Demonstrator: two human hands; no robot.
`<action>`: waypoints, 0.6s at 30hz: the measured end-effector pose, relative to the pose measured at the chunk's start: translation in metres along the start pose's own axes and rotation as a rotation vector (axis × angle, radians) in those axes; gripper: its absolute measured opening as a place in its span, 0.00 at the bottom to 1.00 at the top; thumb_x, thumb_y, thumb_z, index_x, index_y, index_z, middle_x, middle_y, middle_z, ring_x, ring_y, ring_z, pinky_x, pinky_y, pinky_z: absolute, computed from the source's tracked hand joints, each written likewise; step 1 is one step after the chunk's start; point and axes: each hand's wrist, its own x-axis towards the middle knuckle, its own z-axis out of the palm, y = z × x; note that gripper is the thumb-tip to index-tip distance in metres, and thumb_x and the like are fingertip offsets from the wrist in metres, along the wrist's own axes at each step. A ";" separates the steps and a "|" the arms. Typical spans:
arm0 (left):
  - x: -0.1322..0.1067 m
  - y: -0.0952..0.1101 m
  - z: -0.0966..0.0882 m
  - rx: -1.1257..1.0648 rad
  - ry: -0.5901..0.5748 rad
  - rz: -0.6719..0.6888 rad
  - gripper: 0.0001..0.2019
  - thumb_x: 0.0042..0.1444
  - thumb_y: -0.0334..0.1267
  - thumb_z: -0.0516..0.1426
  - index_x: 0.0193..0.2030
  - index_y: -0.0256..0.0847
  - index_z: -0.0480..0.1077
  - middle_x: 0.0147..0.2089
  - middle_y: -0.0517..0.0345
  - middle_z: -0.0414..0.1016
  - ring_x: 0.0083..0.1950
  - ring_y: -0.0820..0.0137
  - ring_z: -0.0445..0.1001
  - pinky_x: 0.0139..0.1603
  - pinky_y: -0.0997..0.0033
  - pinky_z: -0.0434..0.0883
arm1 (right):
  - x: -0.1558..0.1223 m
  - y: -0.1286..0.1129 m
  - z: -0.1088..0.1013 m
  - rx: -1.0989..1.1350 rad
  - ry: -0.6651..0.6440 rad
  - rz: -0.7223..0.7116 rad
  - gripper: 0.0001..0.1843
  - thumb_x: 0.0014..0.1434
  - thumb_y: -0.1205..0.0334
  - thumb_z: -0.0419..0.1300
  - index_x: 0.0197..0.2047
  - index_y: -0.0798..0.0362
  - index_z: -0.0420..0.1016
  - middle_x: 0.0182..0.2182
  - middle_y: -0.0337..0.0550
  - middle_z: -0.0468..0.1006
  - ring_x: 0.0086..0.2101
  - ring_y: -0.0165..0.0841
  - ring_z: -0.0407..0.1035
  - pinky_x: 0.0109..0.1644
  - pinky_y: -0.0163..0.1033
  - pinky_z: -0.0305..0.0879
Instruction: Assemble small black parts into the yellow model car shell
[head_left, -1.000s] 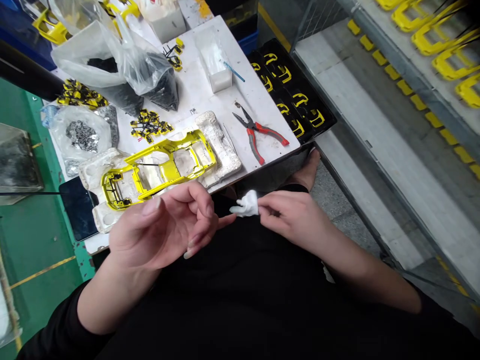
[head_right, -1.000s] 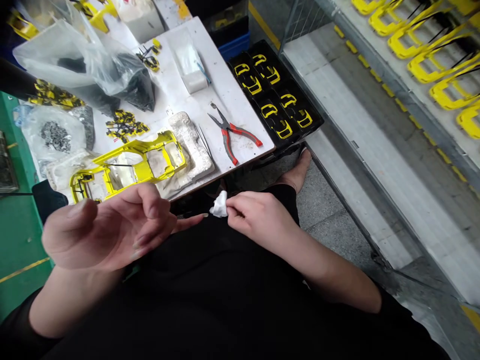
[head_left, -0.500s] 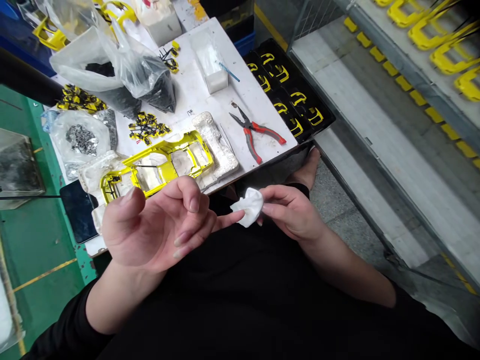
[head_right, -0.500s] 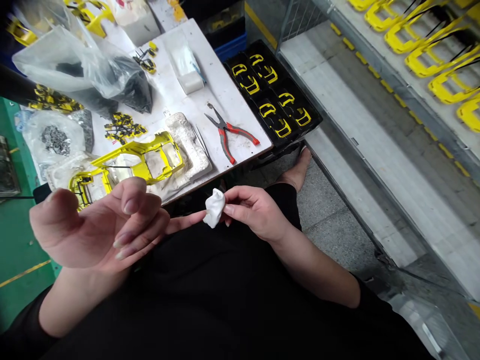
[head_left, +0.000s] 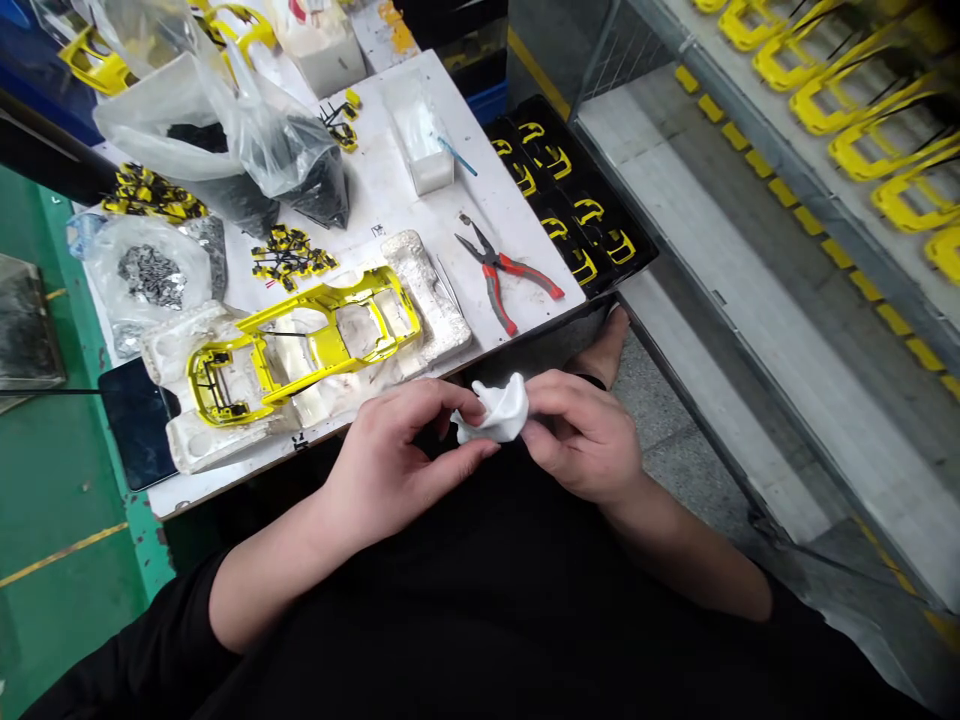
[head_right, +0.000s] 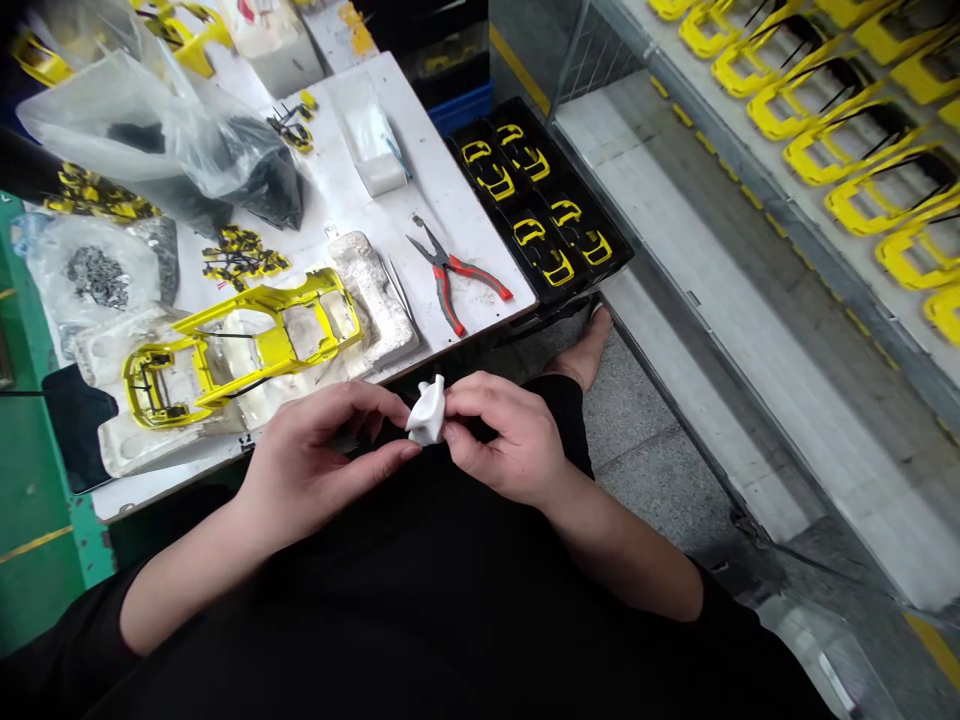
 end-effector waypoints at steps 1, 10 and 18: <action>0.000 0.001 0.002 0.033 0.004 0.000 0.05 0.66 0.36 0.72 0.44 0.42 0.83 0.38 0.58 0.84 0.34 0.71 0.74 0.37 0.71 0.69 | -0.001 0.000 0.002 -0.043 0.035 -0.034 0.10 0.71 0.69 0.69 0.52 0.47 0.87 0.44 0.43 0.89 0.42 0.37 0.84 0.48 0.43 0.82; 0.002 0.011 0.017 0.126 -0.115 0.487 0.15 0.68 0.25 0.66 0.59 0.41 0.78 0.51 0.48 0.87 0.52 0.63 0.86 0.56 0.65 0.81 | -0.010 0.005 0.017 0.409 0.152 0.435 0.08 0.69 0.57 0.77 0.51 0.42 0.91 0.43 0.38 0.92 0.41 0.35 0.86 0.48 0.38 0.82; 0.013 0.009 -0.002 -0.086 -0.061 -0.092 0.13 0.67 0.44 0.73 0.52 0.43 0.82 0.52 0.51 0.82 0.45 0.66 0.78 0.43 0.68 0.75 | -0.007 0.003 0.022 0.998 0.074 0.738 0.19 0.55 0.47 0.86 0.45 0.45 0.92 0.36 0.39 0.88 0.35 0.35 0.82 0.46 0.40 0.82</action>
